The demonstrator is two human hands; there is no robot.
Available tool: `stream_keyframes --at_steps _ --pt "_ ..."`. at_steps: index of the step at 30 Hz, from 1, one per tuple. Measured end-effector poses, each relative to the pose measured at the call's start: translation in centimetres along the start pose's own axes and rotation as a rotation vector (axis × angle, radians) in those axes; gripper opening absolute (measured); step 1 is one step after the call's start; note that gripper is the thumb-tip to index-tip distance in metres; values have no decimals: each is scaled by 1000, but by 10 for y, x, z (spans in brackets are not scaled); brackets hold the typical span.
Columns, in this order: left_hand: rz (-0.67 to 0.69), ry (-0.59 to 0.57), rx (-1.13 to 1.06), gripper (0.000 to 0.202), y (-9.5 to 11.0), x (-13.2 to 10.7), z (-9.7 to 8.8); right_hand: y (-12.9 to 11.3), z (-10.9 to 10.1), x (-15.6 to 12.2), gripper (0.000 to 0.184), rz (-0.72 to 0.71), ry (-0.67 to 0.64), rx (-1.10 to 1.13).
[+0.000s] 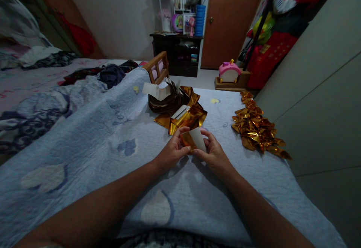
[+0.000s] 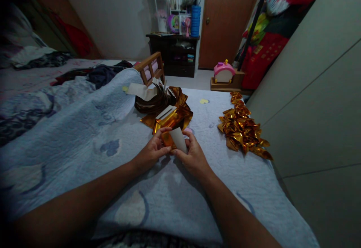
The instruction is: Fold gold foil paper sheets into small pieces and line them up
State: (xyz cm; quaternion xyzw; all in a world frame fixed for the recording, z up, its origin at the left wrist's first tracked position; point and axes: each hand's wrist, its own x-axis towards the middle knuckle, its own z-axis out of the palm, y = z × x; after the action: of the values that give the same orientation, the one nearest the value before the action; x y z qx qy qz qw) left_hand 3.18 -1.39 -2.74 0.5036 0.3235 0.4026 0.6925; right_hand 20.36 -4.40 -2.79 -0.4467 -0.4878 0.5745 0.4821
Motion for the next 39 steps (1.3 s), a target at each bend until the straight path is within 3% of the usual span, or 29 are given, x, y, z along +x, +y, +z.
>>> stream_keyframes --at_steps 4,11,18,22,25,31,39 --pt "12 -30 -13 78 0 0 0 2 1 1 67 2 -16 44" --pt "-22 -16 -94 78 -3 3 -2 0 1 0 64 17 -26 60" --pt "-112 -62 -30 70 1 3 -8 -1 -6 3 69 -7 55 38" --pt "-124 -130 27 61 4 2 -6 -1 -10 3 55 -10 54 -2" --pt "-67 -68 20 54 4 2 -6 0 -12 2 39 5 47 -52" --pt "-94 63 38 40 3 4 -8 -8 -13 -1 33 14 47 -120" --pt "-29 10 246 26 8 2 -5 -15 -15 -2 28 -17 67 -88"
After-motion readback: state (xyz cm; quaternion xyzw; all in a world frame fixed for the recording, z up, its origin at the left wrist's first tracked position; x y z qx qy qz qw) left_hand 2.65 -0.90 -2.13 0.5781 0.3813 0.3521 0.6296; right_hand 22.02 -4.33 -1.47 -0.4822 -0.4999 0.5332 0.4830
